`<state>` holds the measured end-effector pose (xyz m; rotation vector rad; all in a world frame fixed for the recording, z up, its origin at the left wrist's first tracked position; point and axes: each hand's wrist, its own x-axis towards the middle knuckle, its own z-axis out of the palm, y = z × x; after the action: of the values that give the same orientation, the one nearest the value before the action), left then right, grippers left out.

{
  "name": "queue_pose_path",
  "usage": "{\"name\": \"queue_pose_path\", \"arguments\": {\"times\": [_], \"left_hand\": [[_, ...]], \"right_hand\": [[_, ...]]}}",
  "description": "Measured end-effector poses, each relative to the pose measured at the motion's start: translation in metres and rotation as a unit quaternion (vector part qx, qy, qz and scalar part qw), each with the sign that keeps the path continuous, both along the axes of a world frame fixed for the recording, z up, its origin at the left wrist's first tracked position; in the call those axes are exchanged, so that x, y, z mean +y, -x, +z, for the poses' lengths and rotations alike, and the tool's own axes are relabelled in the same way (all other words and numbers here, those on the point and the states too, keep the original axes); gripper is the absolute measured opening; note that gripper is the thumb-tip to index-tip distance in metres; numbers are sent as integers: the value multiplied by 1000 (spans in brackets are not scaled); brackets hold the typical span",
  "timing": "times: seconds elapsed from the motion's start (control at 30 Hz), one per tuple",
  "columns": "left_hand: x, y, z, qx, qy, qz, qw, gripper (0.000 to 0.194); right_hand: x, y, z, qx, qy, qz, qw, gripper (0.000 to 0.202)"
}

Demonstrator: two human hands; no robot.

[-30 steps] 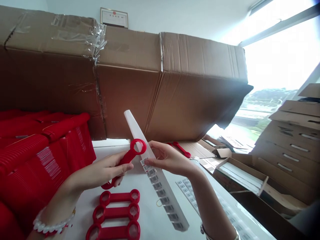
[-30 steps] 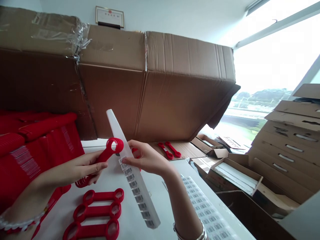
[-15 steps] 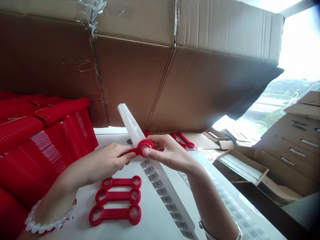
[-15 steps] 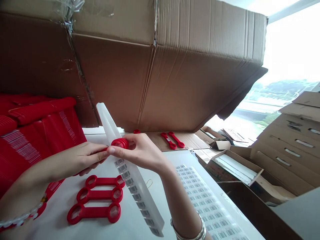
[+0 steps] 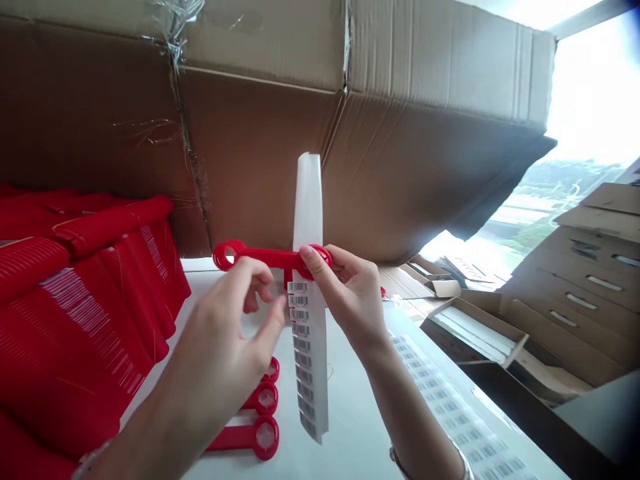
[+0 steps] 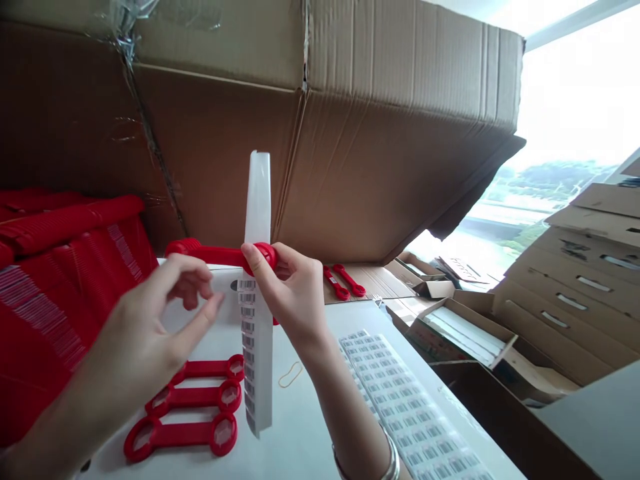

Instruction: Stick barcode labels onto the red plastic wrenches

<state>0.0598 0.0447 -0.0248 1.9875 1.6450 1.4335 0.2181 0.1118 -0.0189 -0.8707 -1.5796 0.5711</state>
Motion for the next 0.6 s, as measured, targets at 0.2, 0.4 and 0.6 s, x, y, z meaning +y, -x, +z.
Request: {"name": "queue_pose_path", "arguments": {"times": [0.2, 0.4, 0.6], "left_hand": [[7, -9, -13, -87, 120, -85, 985, 19], [6, -11, -10, -190, 146, -158, 958, 18], [9, -10, -9, -209, 155, -167, 951, 16]], "right_hand": [[-10, 1, 2, -3, -93, -31, 995, 41], [-10, 2, 2, 2, -125, -30, 992, 38], [-7, 2, -1, -26, -156, -27, 987, 37]]}}
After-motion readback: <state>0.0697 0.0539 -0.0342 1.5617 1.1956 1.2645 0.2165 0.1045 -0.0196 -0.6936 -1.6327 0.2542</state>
